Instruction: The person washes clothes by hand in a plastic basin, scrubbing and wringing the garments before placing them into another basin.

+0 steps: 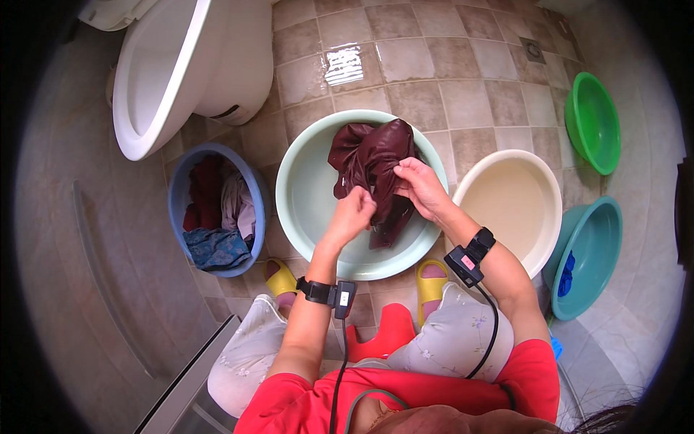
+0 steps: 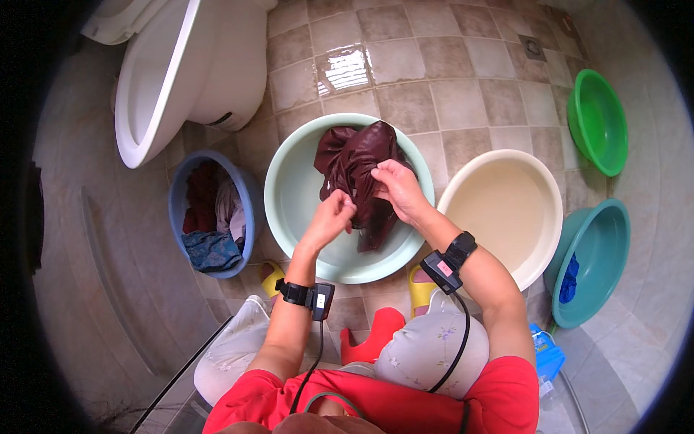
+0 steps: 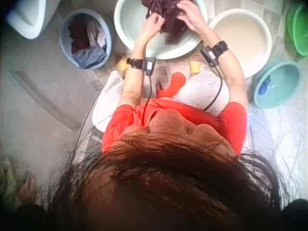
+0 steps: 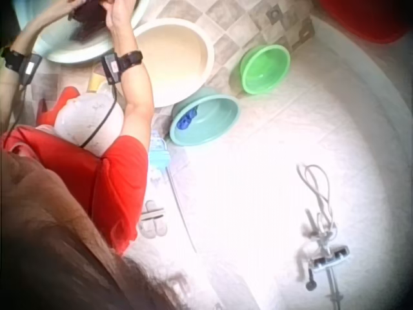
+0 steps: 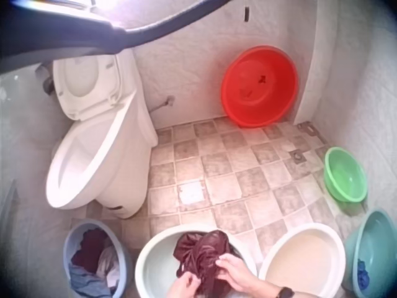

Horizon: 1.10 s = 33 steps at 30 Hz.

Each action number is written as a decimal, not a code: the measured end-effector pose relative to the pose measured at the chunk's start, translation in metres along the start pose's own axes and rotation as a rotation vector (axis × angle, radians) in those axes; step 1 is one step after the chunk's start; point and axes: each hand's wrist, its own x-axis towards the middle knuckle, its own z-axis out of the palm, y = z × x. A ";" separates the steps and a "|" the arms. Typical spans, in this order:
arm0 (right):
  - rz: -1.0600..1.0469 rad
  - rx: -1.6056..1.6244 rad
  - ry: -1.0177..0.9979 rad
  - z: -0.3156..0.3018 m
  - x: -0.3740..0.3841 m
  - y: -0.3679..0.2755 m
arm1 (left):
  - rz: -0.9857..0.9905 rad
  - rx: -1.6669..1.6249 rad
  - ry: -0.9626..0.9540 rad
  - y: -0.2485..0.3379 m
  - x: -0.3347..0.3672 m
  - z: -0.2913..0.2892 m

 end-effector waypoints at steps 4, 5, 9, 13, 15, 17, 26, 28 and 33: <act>0.049 0.204 -0.175 0.010 -0.013 -0.007 | -0.175 -0.170 0.036 0.019 0.004 -0.008; 0.065 0.234 -0.215 0.013 -0.015 -0.008 | -0.073 -0.056 0.116 0.017 0.004 -0.006; 0.139 0.333 -0.383 0.014 -0.017 -0.013 | 0.182 0.158 0.245 0.005 0.007 -0.003; -0.091 0.107 -0.048 0.030 -0.017 -0.025 | 0.276 -0.139 0.523 -0.018 0.015 -0.010; -0.342 -0.250 0.118 0.001 -0.001 -0.028 | 0.359 -0.417 0.657 -0.005 0.016 -0.021; -0.365 -0.639 0.267 -0.012 0.006 -0.034 | 0.353 -0.740 0.504 0.024 0.005 -0.019; -0.588 -0.701 -0.112 0.039 -0.024 -0.031 | 0.359 -0.900 0.411 0.049 0.001 -0.011; -0.464 -0.856 -0.212 0.042 -0.024 -0.018 | 0.392 -0.847 0.420 0.051 -0.001 -0.006; -0.797 -1.312 -0.120 0.035 -0.020 -0.005 | 0.489 -0.854 0.451 0.062 -0.010 0.000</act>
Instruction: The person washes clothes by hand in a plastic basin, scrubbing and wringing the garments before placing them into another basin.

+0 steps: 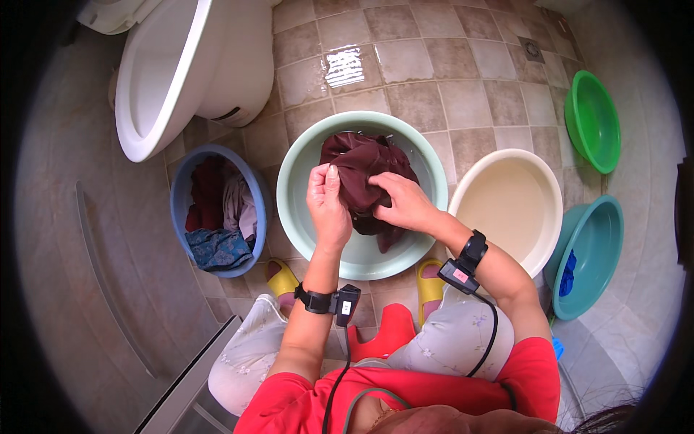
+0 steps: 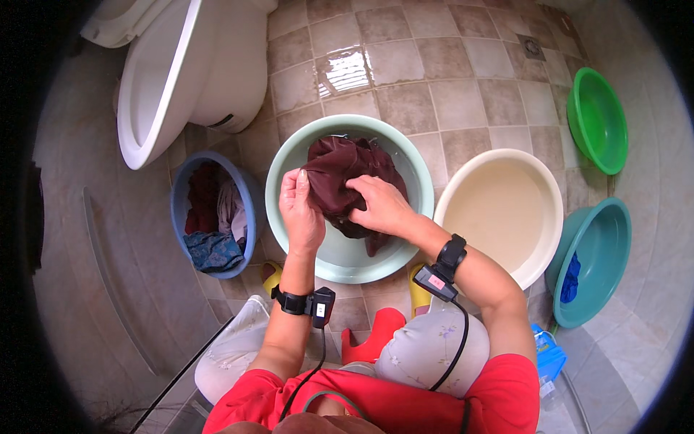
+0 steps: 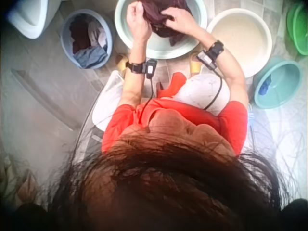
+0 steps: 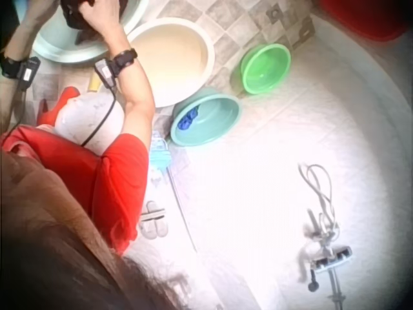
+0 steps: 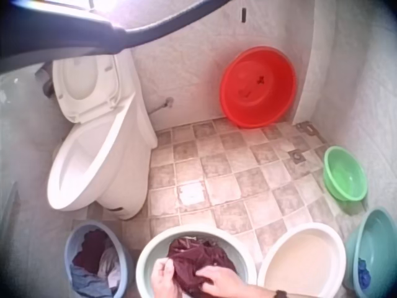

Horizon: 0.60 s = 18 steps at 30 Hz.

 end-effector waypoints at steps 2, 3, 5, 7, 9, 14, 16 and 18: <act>0.088 0.213 -0.087 -0.001 0.002 0.006 | -0.008 0.078 -0.043 -0.006 0.011 -0.018; 0.212 0.311 -0.167 -0.009 0.004 0.005 | -0.028 0.158 -0.032 -0.007 0.016 -0.024; 0.400 0.532 -0.170 -0.024 0.010 -0.007 | -0.062 0.249 0.021 -0.007 0.020 -0.026; 0.509 0.713 -0.035 -0.026 0.010 -0.006 | 0.018 0.504 0.095 -0.013 0.021 -0.033; 0.654 0.846 -0.012 -0.031 0.013 -0.011 | 0.075 0.692 0.089 -0.016 0.018 -0.042; 0.567 0.960 0.058 -0.023 0.015 -0.029 | -0.168 0.508 -0.140 -0.012 0.000 -0.016; 0.560 0.832 -0.002 -0.029 0.010 -0.011 | -0.107 0.373 -0.110 -0.019 0.004 -0.024; 0.494 1.141 0.289 -0.029 0.011 -0.002 | -0.214 0.034 -0.042 -0.023 0.012 -0.044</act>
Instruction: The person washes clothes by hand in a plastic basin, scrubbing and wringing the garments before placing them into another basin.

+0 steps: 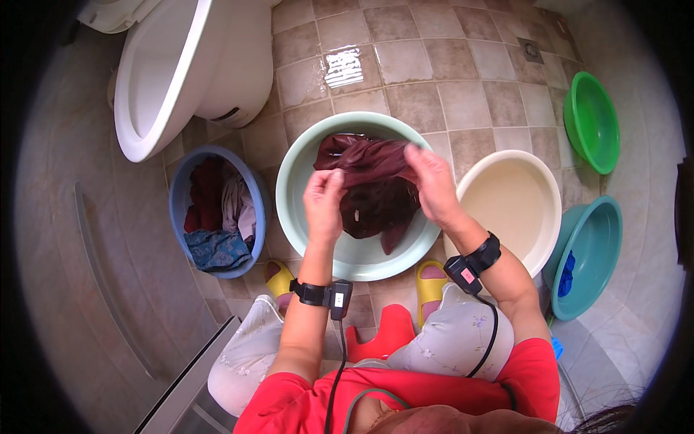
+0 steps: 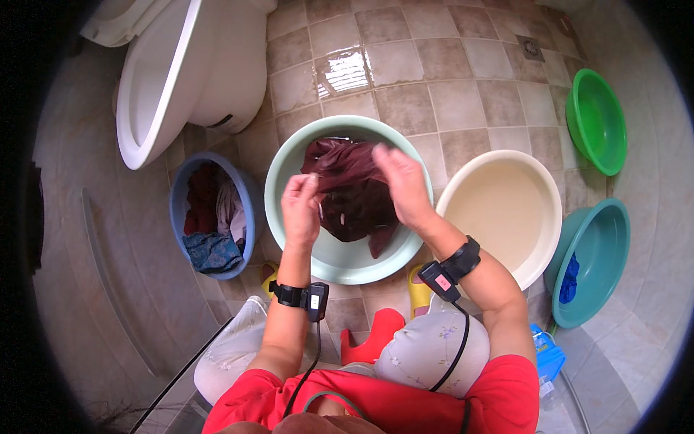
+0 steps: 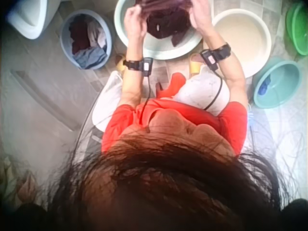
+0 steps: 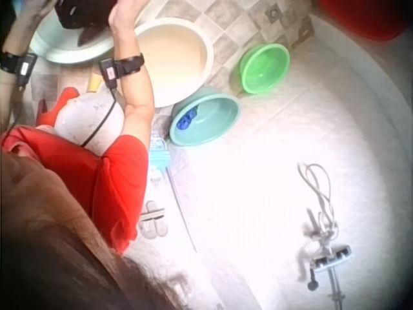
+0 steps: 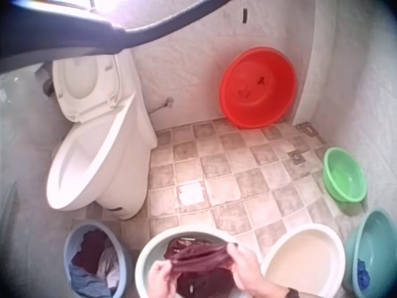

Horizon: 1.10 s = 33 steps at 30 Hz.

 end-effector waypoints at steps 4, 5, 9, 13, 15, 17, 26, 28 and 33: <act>0.044 0.352 0.056 0.011 0.002 -0.014 | -0.237 -0.825 -0.035 0.000 0.009 -0.013; 0.054 0.421 0.044 0.009 0.003 -0.011 | -0.332 -0.907 -0.006 0.001 0.007 -0.007; 0.055 0.321 0.085 0.008 0.003 -0.005 | -0.400 -0.679 -0.114 0.029 -0.004 0.027; 0.077 0.259 -0.009 0.026 -0.001 -0.013 | -0.257 0.303 -0.016 0.015 -0.012 0.030; 0.033 0.140 0.016 0.016 0.002 -0.010 | -0.069 0.324 0.067 0.003 -0.009 0.021; 0.037 -0.070 0.092 0.001 0.007 -0.003 | -0.045 -0.107 0.154 0.006 -0.003 0.019; -0.462 -0.687 -0.269 0.032 -0.002 -0.027 | 0.280 0.231 0.140 0.006 -0.015 0.032; -0.300 -0.794 -0.386 0.031 -0.002 -0.013 | 0.330 0.326 0.108 0.012 -0.022 0.042; -0.141 -1.068 -0.416 0.008 0.000 0.018 | 0.338 0.455 -0.095 0.013 -0.039 0.055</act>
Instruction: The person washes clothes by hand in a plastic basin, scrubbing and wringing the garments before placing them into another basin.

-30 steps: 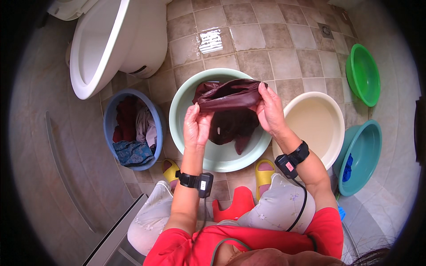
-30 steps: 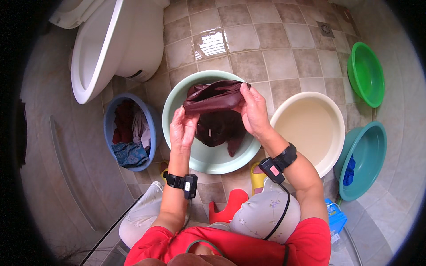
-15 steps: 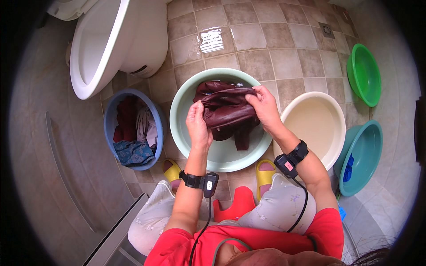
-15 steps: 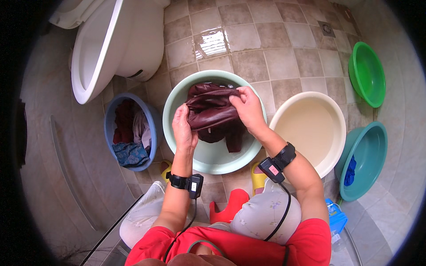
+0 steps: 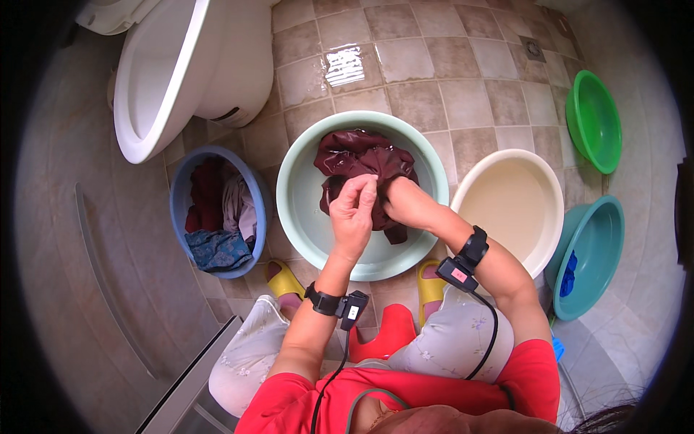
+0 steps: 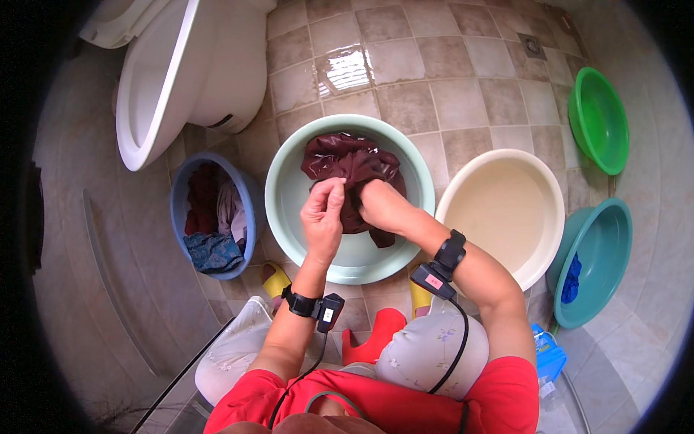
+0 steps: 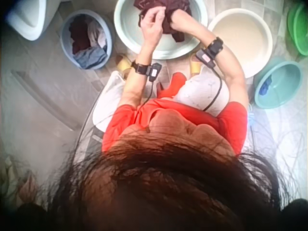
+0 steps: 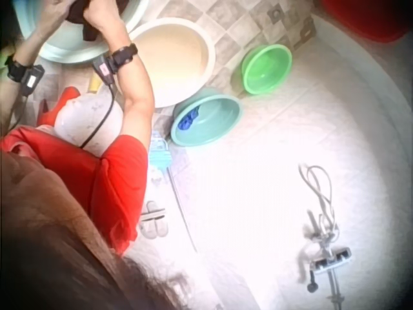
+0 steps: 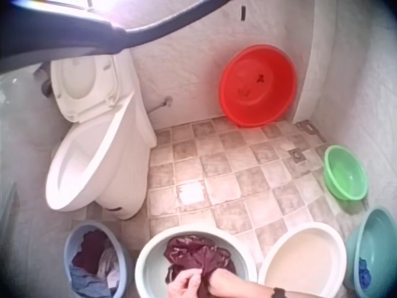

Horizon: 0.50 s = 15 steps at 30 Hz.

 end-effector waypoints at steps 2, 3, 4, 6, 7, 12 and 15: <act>-0.089 0.047 -0.045 0.003 -0.004 0.002 | 0.008 -0.009 -0.014 -0.003 -0.004 0.002; -0.133 0.071 -0.065 0.005 -0.005 0.006 | 0.018 -0.005 -0.001 -0.003 -0.003 0.002; 0.010 -0.070 -0.229 0.003 -0.001 0.006 | 0.005 0.018 0.024 -0.004 0.001 0.000; 0.035 -0.023 -0.172 -0.004 -0.007 0.003 | -0.015 0.053 0.077 -0.008 0.012 -0.004; 0.043 0.001 -0.149 -0.013 -0.007 -0.012 | -0.033 0.041 0.131 -0.015 0.014 -0.007; -0.410 -0.287 0.186 -0.056 -0.004 -0.069 | -0.116 0.132 0.071 -0.059 0.012 -0.031; -0.596 -0.207 0.352 -0.070 -0.009 -0.101 | -0.201 0.027 -0.080 -0.055 0.003 -0.019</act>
